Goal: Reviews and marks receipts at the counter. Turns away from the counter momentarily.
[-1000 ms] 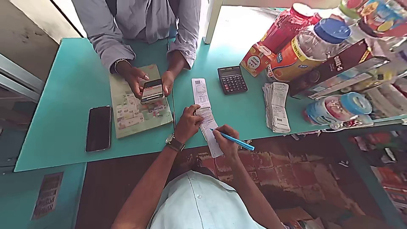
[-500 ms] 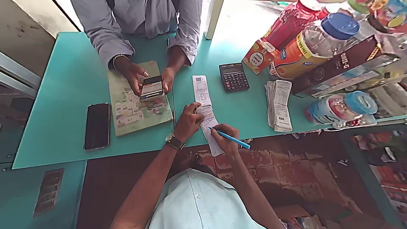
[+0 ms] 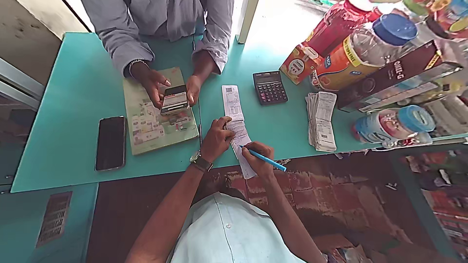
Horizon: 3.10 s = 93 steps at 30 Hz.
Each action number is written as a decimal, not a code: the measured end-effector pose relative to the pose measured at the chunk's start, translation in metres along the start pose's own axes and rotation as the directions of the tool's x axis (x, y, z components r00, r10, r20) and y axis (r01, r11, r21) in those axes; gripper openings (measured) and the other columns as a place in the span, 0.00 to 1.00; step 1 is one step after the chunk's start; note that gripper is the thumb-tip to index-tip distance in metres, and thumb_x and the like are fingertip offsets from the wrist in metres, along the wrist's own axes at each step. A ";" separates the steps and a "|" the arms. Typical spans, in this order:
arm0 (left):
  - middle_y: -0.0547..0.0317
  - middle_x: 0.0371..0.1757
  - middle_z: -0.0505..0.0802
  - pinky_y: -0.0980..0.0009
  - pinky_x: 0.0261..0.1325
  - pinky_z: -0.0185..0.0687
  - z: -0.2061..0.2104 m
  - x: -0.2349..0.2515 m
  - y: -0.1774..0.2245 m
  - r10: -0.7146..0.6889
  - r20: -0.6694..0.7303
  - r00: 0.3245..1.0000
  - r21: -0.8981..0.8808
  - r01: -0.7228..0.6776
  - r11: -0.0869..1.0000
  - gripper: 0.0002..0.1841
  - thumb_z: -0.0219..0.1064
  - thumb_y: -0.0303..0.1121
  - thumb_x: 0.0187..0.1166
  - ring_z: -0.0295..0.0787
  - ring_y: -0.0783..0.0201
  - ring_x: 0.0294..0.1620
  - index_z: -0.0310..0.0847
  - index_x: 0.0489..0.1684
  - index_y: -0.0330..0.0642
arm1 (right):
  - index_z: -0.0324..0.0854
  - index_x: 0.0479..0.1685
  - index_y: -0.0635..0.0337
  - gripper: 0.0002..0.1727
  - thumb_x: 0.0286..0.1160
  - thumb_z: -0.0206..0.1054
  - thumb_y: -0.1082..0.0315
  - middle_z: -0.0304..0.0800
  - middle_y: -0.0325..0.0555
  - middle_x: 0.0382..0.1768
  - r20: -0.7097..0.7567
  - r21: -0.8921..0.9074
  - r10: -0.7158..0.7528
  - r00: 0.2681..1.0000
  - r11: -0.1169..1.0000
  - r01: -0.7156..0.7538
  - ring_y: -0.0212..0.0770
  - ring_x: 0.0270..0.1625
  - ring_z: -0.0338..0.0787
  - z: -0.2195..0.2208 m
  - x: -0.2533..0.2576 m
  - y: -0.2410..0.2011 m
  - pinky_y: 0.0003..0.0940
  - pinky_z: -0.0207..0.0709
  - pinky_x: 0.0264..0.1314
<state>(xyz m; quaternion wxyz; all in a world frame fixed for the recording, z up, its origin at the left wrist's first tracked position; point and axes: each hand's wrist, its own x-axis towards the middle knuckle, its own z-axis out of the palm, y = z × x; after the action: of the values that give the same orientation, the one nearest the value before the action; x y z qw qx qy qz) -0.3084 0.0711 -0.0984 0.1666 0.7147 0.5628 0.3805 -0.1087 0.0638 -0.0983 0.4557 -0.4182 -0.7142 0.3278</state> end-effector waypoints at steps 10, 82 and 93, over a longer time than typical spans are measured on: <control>0.45 0.74 0.84 0.52 0.74 0.76 -0.001 0.001 0.001 -0.005 0.008 1.000 0.010 0.005 1.000 0.05 0.76 0.31 0.72 0.80 0.47 0.70 0.98 0.37 0.45 | 0.89 0.24 0.64 0.04 0.61 0.71 0.74 0.90 0.39 0.23 -0.036 0.016 0.026 0.999 1.000 -0.025 0.21 0.25 0.85 -0.001 -0.001 0.000 0.17 0.79 0.29; 0.44 0.73 0.84 0.52 0.74 0.76 0.000 0.000 0.000 0.001 -0.005 1.000 -0.008 -0.001 1.000 0.05 0.76 0.33 0.74 0.81 0.46 0.70 0.98 0.37 0.45 | 0.88 0.23 0.62 0.05 0.62 0.71 0.73 0.87 0.37 0.20 -0.134 -0.066 0.070 0.989 0.995 -0.079 0.22 0.23 0.82 -0.008 0.003 0.002 0.18 0.76 0.27; 0.45 0.75 0.84 0.52 0.76 0.75 -0.002 -0.001 0.001 -0.044 0.016 0.999 -0.032 0.045 0.998 0.07 0.72 0.32 0.76 0.79 0.47 0.72 0.98 0.40 0.45 | 0.86 0.32 0.64 0.04 0.68 0.67 0.78 0.91 0.35 0.27 -0.138 0.267 0.057 0.989 0.964 -0.018 0.26 0.23 0.85 -0.025 0.001 -0.016 0.23 0.82 0.25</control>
<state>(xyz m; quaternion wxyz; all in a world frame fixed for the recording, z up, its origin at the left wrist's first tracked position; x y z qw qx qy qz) -0.3087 0.0699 -0.0967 0.1911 0.7021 0.5709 0.3802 -0.0906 0.0602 -0.0748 0.5517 -0.3899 -0.6209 0.3976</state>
